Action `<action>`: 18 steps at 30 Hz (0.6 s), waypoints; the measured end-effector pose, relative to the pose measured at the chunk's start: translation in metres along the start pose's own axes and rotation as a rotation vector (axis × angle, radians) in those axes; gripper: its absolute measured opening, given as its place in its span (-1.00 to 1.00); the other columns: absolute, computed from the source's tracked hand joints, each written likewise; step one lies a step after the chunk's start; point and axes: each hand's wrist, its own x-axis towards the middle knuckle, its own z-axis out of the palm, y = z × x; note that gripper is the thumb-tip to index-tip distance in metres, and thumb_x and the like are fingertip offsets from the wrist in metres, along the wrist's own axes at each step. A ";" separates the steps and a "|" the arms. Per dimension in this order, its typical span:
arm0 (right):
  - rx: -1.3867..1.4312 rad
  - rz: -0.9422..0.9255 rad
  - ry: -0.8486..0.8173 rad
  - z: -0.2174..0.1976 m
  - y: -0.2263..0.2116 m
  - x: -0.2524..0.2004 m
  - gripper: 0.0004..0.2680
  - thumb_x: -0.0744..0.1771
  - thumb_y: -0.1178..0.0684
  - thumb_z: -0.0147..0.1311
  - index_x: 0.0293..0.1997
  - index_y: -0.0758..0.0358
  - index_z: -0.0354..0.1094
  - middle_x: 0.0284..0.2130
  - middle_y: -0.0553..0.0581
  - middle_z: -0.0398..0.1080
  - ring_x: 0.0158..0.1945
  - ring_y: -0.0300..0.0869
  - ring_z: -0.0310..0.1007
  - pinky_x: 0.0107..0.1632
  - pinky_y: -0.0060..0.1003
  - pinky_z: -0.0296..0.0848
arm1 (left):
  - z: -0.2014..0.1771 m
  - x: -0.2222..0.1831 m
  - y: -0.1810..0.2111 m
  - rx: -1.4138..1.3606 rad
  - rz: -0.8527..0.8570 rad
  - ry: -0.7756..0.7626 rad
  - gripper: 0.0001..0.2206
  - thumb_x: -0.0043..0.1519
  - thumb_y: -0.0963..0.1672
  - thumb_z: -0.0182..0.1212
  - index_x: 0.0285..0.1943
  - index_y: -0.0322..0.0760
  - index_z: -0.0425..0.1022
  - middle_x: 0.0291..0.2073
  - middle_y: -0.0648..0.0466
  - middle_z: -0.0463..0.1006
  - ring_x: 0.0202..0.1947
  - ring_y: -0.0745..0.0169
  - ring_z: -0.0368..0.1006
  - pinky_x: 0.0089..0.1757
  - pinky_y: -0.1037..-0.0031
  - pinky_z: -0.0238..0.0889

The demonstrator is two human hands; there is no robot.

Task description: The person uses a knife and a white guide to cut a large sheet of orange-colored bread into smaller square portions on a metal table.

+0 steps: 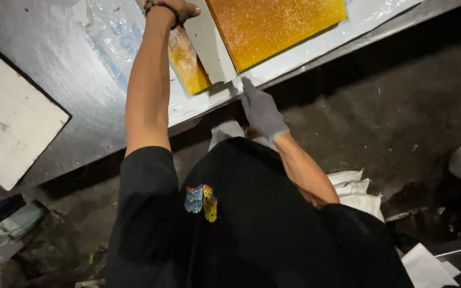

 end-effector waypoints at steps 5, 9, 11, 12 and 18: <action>-0.035 0.006 -0.031 0.005 0.019 -0.039 -0.61 0.40 0.07 -0.07 0.43 0.31 0.05 -0.34 0.51 0.42 -0.22 0.33 0.44 -0.13 0.16 0.37 | 0.002 0.010 0.002 0.164 0.006 -0.161 -0.56 0.30 0.13 0.20 -0.07 -0.31 0.59 -0.33 -0.13 0.63 -0.37 -0.01 0.56 -0.31 0.17 0.42; 0.030 -0.011 0.032 0.022 0.033 -0.022 -0.66 0.44 0.07 -0.07 0.42 0.22 0.10 -0.28 0.47 0.44 -0.17 0.30 0.44 -0.12 0.12 0.40 | 0.012 0.004 -0.004 0.115 0.007 -0.143 -0.54 0.27 0.14 0.22 -0.02 -0.31 0.56 -0.25 -0.18 0.59 -0.30 -0.07 0.54 -0.27 0.14 0.41; 0.063 0.058 0.014 0.028 0.040 -0.040 -0.64 0.43 0.07 -0.07 0.44 0.18 0.08 -0.30 0.48 0.43 -0.19 0.30 0.44 -0.13 0.13 0.38 | 0.018 0.000 0.000 0.118 0.005 -0.132 -0.52 0.26 0.15 0.23 0.01 -0.31 0.54 -0.21 -0.20 0.57 -0.27 -0.10 0.53 -0.25 0.13 0.40; 0.095 0.110 -0.030 0.030 0.045 -0.060 -0.63 0.42 0.07 -0.08 0.45 0.16 0.07 -0.30 0.49 0.43 -0.20 0.30 0.44 -0.13 0.12 0.39 | 0.021 -0.004 0.002 0.120 0.010 -0.133 -0.51 0.25 0.15 0.24 0.02 -0.31 0.53 -0.19 -0.21 0.56 -0.25 -0.11 0.53 -0.23 0.12 0.40; 0.113 0.037 0.088 0.014 0.068 -0.172 -0.65 0.41 0.08 -0.03 0.40 0.16 0.16 -0.08 0.46 0.48 -0.04 0.29 0.49 -0.03 0.03 0.45 | 0.034 -0.009 0.032 0.112 0.021 -0.108 -0.45 0.21 0.17 0.26 0.10 -0.30 0.48 -0.07 -0.28 0.50 -0.15 -0.20 0.50 -0.17 0.08 0.39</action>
